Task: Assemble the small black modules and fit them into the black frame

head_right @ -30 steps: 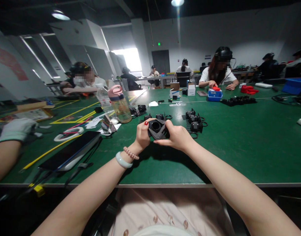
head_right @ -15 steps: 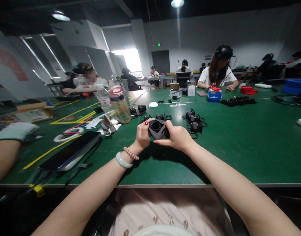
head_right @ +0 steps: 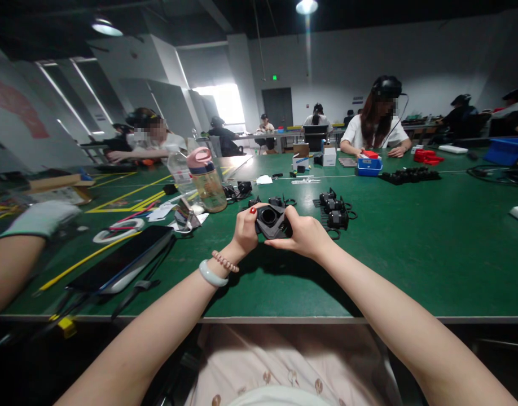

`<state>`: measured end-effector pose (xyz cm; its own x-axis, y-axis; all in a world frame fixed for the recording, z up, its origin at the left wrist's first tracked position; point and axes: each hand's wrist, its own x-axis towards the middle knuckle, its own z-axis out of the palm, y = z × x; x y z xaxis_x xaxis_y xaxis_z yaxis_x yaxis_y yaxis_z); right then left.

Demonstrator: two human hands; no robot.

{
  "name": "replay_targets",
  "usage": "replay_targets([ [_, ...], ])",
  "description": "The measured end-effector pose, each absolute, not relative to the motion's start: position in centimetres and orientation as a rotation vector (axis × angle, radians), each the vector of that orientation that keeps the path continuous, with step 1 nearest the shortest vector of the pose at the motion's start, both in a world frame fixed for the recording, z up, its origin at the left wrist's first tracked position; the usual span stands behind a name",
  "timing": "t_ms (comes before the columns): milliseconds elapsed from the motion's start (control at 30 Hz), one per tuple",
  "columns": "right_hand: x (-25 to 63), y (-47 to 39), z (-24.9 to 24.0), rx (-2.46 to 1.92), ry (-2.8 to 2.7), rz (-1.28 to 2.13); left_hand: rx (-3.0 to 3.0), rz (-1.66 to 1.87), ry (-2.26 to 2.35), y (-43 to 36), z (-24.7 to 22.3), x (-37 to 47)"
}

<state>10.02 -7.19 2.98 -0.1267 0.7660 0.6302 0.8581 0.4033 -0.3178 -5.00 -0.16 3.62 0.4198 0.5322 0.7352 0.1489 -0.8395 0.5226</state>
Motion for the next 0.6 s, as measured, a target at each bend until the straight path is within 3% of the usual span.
replay_targets([
  [600,9.93,-7.12,2.9,-1.376,-1.909,-0.17,2.327,1.409,0.579,-0.02,3.5,-5.11],
])
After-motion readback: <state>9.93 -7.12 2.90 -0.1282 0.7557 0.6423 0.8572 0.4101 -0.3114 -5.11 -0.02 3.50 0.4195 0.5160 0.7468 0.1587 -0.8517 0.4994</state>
